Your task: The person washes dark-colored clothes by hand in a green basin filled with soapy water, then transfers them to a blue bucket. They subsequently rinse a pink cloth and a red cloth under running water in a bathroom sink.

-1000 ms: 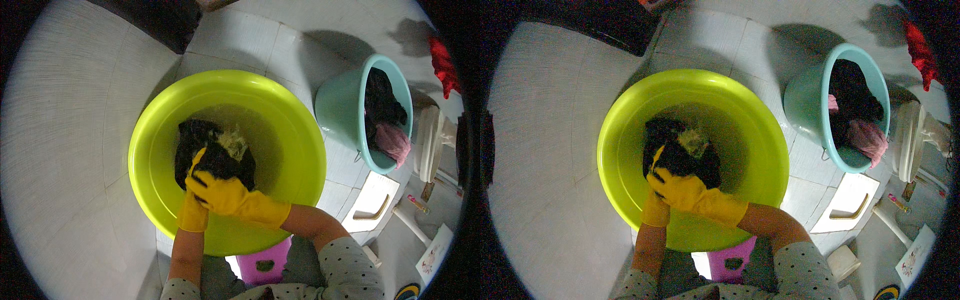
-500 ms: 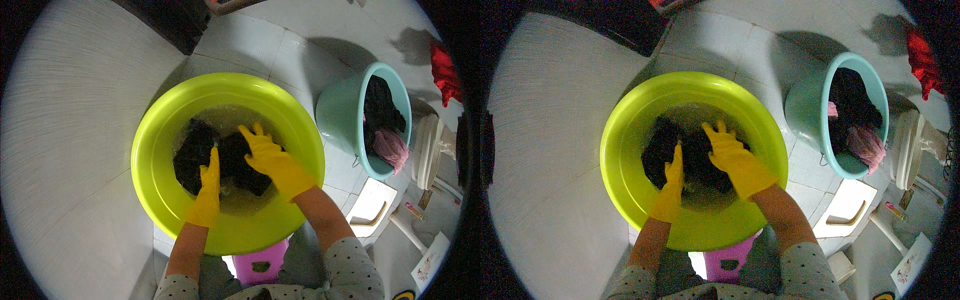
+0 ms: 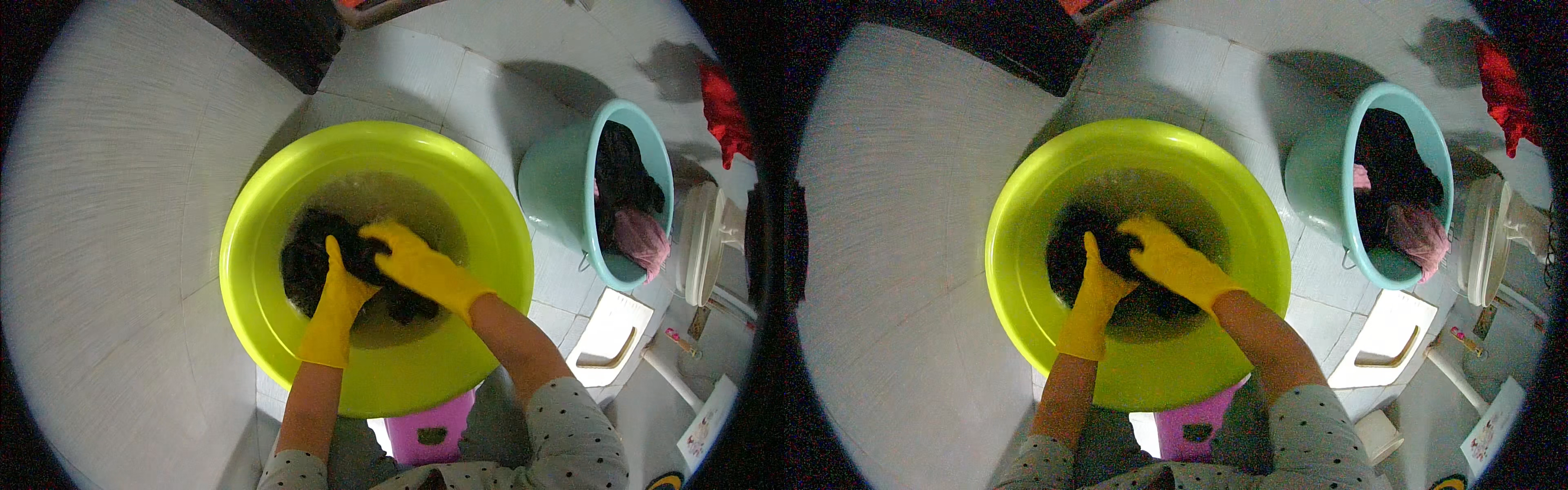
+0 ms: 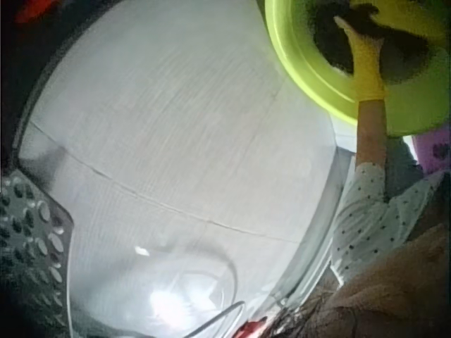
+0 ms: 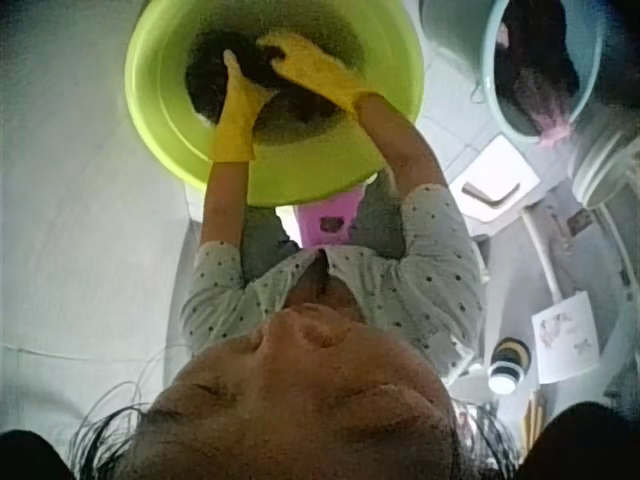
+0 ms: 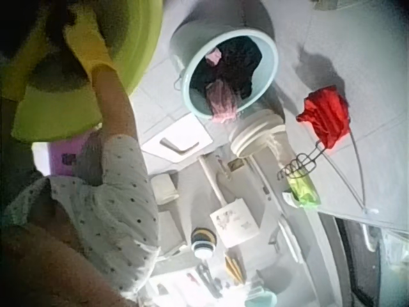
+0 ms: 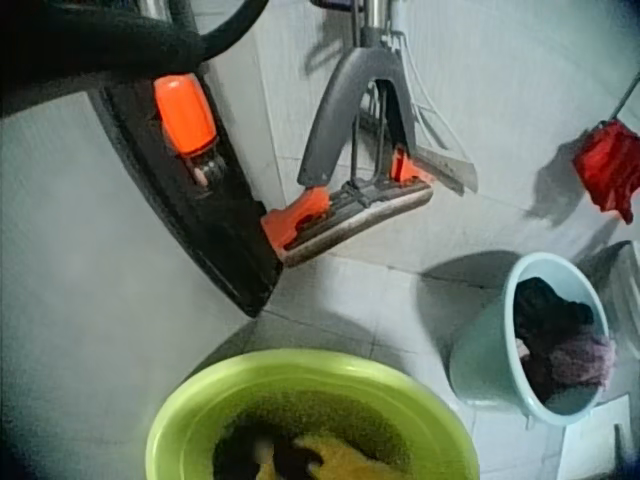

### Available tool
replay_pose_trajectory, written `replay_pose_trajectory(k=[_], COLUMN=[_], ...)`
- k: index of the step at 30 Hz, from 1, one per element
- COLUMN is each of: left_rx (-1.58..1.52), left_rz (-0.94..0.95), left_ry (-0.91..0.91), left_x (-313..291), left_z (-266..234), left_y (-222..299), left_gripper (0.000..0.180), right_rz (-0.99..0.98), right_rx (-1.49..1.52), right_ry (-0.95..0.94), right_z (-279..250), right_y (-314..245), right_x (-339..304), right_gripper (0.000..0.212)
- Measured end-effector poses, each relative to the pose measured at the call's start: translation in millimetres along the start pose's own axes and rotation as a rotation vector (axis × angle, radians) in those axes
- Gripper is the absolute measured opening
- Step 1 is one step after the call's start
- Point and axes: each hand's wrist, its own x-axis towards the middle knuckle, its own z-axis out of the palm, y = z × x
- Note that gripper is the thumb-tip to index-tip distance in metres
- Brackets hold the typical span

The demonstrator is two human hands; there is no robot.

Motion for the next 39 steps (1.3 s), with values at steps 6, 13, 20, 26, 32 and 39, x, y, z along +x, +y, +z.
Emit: replay_pose_trajectory(k=[6, 13, 20, 26, 32, 39], left_rx=[0.262, 0.589, -0.136, 0.756, 1.100, 1.223], left_rz=[0.107, 0.457, 0.222, 0.376, 0.137, -0.106], left_ry=[-0.043, 0.118, -0.107, -0.445, -0.307, -0.233], left_x=[-25.8, -0.9, -59.0, -109.5, -160.2, -224.1], left_z=[-23.1, -36.2, 44.6, 24.7, 28.2, 1.4], left_y=[13.1, -4.4, 56.7, 48.6, 23.6, 55.0], left_gripper=[0.052, 0.036, 0.043, 0.037, 0.028, 0.020], right_rz=[0.042, 0.252, -0.031, 0.215, -0.310, 0.237], right_rx=[-0.159, 0.104, 0.104, 0.010, -0.576, 0.243], right_ry=[-0.356, 0.117, -0.235, -0.098, -0.252, -0.244], right_z=[-2.0, -26.1, -19.9, -45.6, -32.5, -32.8], right_y=[-143.0, -96.3, -55.7, -88.3, -87.2, -68.3], right_x=[-32.6, -1.8, -100.0, -76.1, -29.0, -19.7], right_gripper=[0.049, 0.026, 0.063, 0.078, 0.097, 0.074])
